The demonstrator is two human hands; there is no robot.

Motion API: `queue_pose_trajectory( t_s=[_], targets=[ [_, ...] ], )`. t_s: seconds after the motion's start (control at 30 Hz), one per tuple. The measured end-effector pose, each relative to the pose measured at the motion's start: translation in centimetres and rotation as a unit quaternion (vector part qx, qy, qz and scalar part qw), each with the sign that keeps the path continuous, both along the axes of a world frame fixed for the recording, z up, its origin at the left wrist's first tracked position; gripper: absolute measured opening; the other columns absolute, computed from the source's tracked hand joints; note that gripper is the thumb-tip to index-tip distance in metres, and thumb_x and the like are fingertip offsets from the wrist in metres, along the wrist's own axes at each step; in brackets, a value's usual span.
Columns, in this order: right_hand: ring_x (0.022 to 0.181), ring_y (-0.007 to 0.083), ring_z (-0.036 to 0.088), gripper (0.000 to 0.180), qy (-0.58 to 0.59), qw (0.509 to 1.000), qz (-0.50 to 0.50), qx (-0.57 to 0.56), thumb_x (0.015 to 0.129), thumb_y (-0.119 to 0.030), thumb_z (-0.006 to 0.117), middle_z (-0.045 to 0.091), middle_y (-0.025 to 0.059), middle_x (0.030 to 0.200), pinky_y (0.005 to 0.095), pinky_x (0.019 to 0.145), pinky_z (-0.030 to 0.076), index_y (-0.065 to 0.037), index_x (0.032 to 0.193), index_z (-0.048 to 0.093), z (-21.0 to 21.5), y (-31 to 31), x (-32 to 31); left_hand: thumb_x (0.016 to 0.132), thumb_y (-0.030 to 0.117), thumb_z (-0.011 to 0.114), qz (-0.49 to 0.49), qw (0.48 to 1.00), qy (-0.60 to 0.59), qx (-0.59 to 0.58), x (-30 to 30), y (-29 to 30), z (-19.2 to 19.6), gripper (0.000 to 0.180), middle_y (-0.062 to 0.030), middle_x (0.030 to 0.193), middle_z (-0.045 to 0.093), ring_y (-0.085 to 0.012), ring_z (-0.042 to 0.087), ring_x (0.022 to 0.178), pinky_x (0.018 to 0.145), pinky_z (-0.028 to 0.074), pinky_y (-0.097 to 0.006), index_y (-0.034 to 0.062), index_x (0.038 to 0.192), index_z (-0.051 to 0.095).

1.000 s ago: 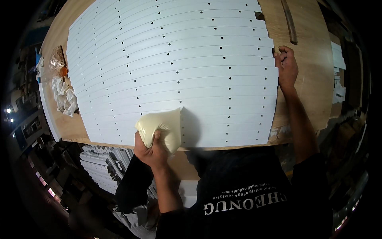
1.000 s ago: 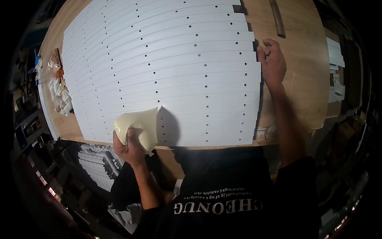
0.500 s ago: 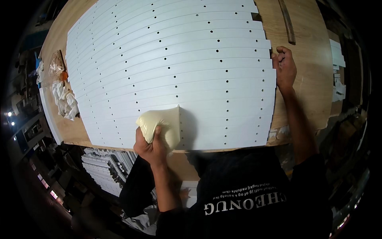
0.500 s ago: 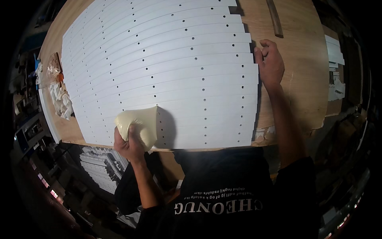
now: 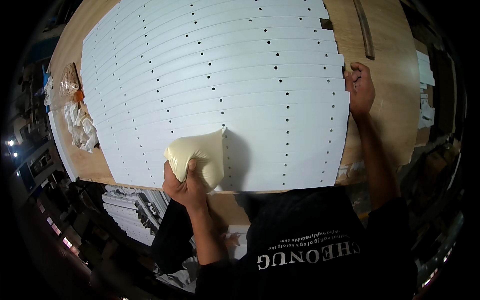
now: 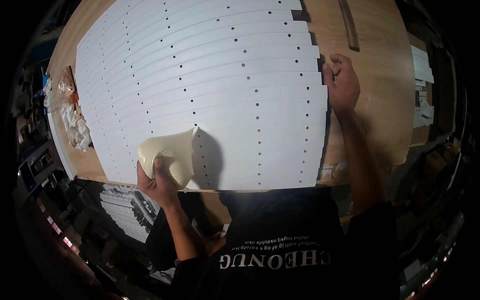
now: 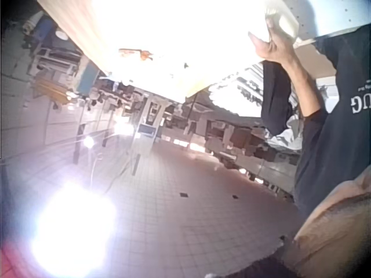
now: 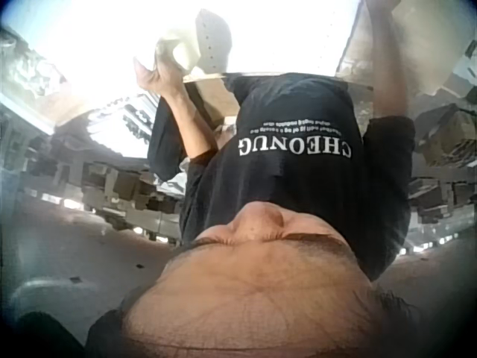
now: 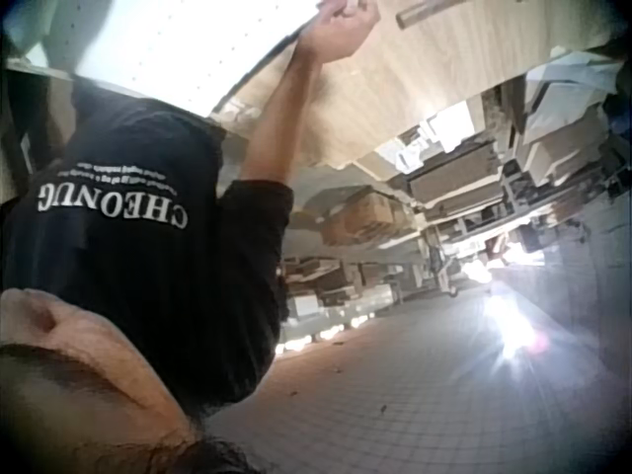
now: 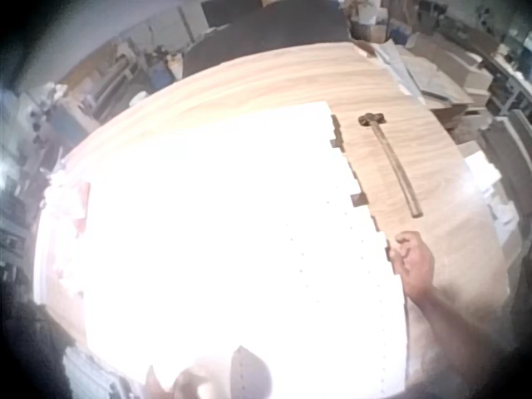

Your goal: The person applies glue into holes on white panels using a plastic bag and wipes the surface with a cloth.

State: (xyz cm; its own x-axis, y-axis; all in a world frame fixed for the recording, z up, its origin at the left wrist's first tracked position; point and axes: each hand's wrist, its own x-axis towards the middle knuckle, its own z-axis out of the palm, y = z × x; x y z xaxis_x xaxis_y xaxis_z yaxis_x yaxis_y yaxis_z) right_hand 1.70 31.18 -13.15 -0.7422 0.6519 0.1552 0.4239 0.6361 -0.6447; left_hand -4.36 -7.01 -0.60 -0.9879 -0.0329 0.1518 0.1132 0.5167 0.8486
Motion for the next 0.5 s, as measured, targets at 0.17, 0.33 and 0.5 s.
queue_pose_trajectory(
  t_s=[0.17, 0.33, 0.5],
  targets=[
    [0.059, 0.0168, 0.049, 0.027, 0.014, 1.0, 0.003, -0.017, 0.086, -0.019, 0.063, 0.049, 0.0028, 0.065, 0.0315, 0.057, 0.042, -0.006, 0.108, 0.054, -0.1, 0.1, 0.1, 0.084, 0.013, 0.068, -0.006, 1.0, -0.004, -0.006, -0.4, 0.1, -0.4, 0.021, -0.0076, 0.078, 0.066, -0.0104, 0.058, 0.07, 0.065, 0.046, -0.022, -0.0055, 0.089, 0.062],
    [0.06, 0.0166, 0.05, 0.027, 0.04, 0.998, 0.017, -0.055, 0.086, -0.019, 0.063, 0.05, 0.0026, 0.066, 0.031, 0.058, 0.042, -0.006, 0.108, 0.054, -0.4, 0.3, 0.3, 0.084, 0.012, 0.068, -0.008, 0.999, -0.021, -0.044, -0.7, 0.2, -0.9, 0.019, -0.0079, 0.08, 0.065, -0.0108, 0.058, 0.071, 0.066, 0.046, -0.023, -0.0055, 0.089, 0.062],
    [0.061, 0.0164, 0.05, 0.027, 0.028, 0.999, 0.019, -0.041, 0.086, -0.018, 0.063, 0.051, 0.0024, 0.067, 0.0304, 0.059, 0.042, -0.005, 0.109, 0.054, -0.1, 0.2, 0.2, 0.085, 0.011, 0.066, 0.005, 1.0, -0.004, -0.002, -1.2, 0.5, -0.9, 0.017, -0.0065, 0.081, 0.065, -0.0099, 0.058, 0.072, 0.066, 0.046, -0.022, -0.0048, 0.09, 0.062]
  ],
)
